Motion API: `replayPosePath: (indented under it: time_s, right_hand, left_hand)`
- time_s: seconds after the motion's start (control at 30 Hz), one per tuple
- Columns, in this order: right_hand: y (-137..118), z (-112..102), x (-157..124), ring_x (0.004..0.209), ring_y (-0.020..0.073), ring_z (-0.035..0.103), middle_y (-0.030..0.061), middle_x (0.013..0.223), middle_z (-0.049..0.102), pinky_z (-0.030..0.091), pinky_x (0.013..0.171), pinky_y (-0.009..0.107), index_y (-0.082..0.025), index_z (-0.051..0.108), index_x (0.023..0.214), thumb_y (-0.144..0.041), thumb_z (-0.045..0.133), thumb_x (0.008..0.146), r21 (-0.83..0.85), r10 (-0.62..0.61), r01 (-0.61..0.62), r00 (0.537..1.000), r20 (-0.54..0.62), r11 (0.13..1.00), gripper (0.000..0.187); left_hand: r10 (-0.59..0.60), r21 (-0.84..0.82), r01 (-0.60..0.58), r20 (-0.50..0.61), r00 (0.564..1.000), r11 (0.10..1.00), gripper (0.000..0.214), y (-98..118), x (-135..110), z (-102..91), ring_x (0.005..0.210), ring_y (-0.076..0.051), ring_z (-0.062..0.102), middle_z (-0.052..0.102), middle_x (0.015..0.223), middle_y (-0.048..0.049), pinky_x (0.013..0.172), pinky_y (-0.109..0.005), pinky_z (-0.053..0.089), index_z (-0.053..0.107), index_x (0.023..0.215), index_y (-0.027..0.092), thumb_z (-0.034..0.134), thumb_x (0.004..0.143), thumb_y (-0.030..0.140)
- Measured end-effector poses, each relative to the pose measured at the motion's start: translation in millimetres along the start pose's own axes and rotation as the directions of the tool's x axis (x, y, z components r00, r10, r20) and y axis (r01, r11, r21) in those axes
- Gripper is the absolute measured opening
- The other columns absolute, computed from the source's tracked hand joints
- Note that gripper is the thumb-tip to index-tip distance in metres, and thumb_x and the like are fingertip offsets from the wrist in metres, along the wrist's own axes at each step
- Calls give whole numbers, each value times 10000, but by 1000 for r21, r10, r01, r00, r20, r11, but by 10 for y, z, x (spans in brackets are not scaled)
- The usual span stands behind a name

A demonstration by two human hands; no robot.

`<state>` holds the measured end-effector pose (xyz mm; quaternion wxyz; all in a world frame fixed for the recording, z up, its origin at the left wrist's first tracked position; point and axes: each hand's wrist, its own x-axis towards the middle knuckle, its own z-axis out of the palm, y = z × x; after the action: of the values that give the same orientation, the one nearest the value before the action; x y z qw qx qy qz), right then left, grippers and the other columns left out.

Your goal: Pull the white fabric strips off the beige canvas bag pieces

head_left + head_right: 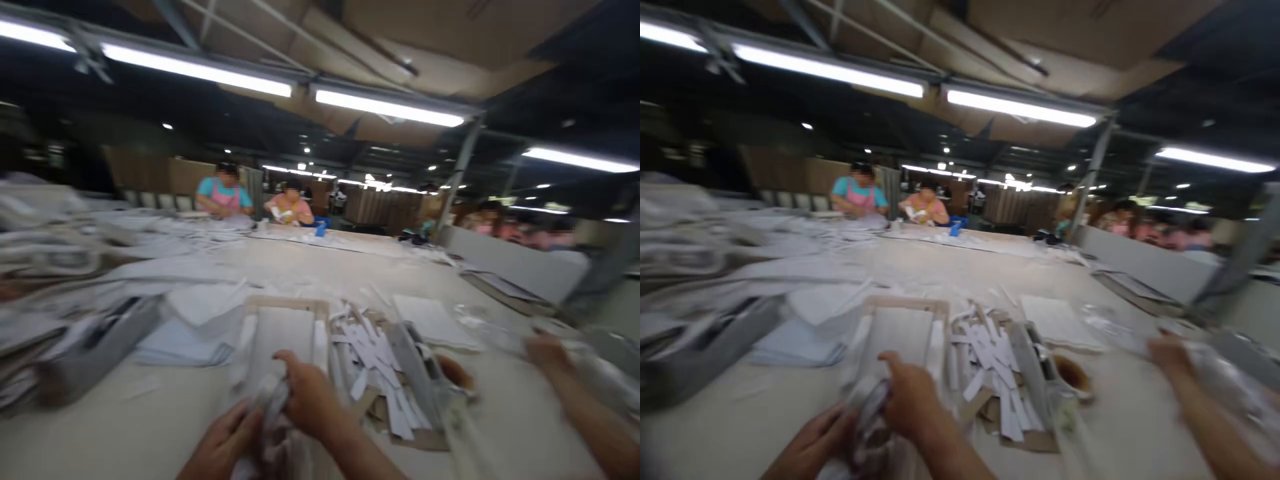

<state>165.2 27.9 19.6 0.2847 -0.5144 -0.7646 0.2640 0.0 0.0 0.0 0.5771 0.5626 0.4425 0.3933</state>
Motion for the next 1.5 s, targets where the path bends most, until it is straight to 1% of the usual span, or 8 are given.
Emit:
replayPosePath:
  time_s: [0.1,0.33,0.53,0.63,0.87,1.03,1.3,1.5]
  right_hand:
    - [67,-83,84,844,219,591,40,870,640,401,733,290,-225,563,1000,-146,492,673,-86,-195,199,979,52,976,343]
    - [152,263,65,590,137,535,17,668,555,397,515,201,-193,401,807,-136,281,731,131,-65,58,997,46,990,153]
    - [161,129,193,850,207,594,62,917,635,432,753,293,-191,464,1200,-141,410,702,-3,-119,120,991,58,993,504]
    - [185,42,233,997,240,550,83,1049,616,376,855,330,-204,538,1143,-123,414,700,-84,-181,186,981,63,979,467]
    - [353,346,274,592,150,564,25,695,619,409,561,223,-172,521,894,-104,304,702,22,-15,14,997,74,1000,297]
    - [344,265,345,827,216,593,69,888,646,409,739,291,-191,539,1070,-97,401,641,-41,-26,29,998,61,999,460]
    - [412,431,517,727,183,573,61,771,641,402,649,234,-148,580,822,-113,370,725,-8,12,-11,993,116,1000,234]
    - [574,575,530,753,209,574,75,772,645,394,650,253,-128,609,849,-178,421,757,-51,95,-88,982,165,995,215]
  left_hand:
    - [12,-195,13,126,992,981,475,-28,-15,26,590,-151,566,615,669,-3,629,-287,483,580,1025,139,558,785,549]
    - [147,-337,-101,115,982,936,409,-212,38,93,597,-130,577,629,675,-40,615,-251,470,571,925,104,564,808,496]
    - [38,-354,-60,-70,997,933,477,-112,44,159,510,-123,546,623,615,-27,546,-251,455,560,988,106,523,808,547]
    - [51,-297,-58,-32,998,953,469,-155,61,126,573,-136,570,631,656,-31,593,-259,451,560,997,109,518,814,539]
    - [161,-105,-167,-67,985,980,367,-278,139,17,756,-144,544,627,837,-15,706,-246,429,619,978,134,565,810,457]
    - [50,-145,-73,-150,987,987,450,-312,218,89,766,-175,564,630,824,-26,715,-276,446,599,1047,135,548,799,506]
    - [227,250,-168,-228,947,954,337,-394,217,-33,1079,-208,460,505,1098,-65,993,-282,332,647,1022,179,513,831,421]
    - [101,273,-31,-248,963,962,266,-428,345,-92,892,-180,524,585,884,-30,844,-263,406,651,834,149,516,783,373]
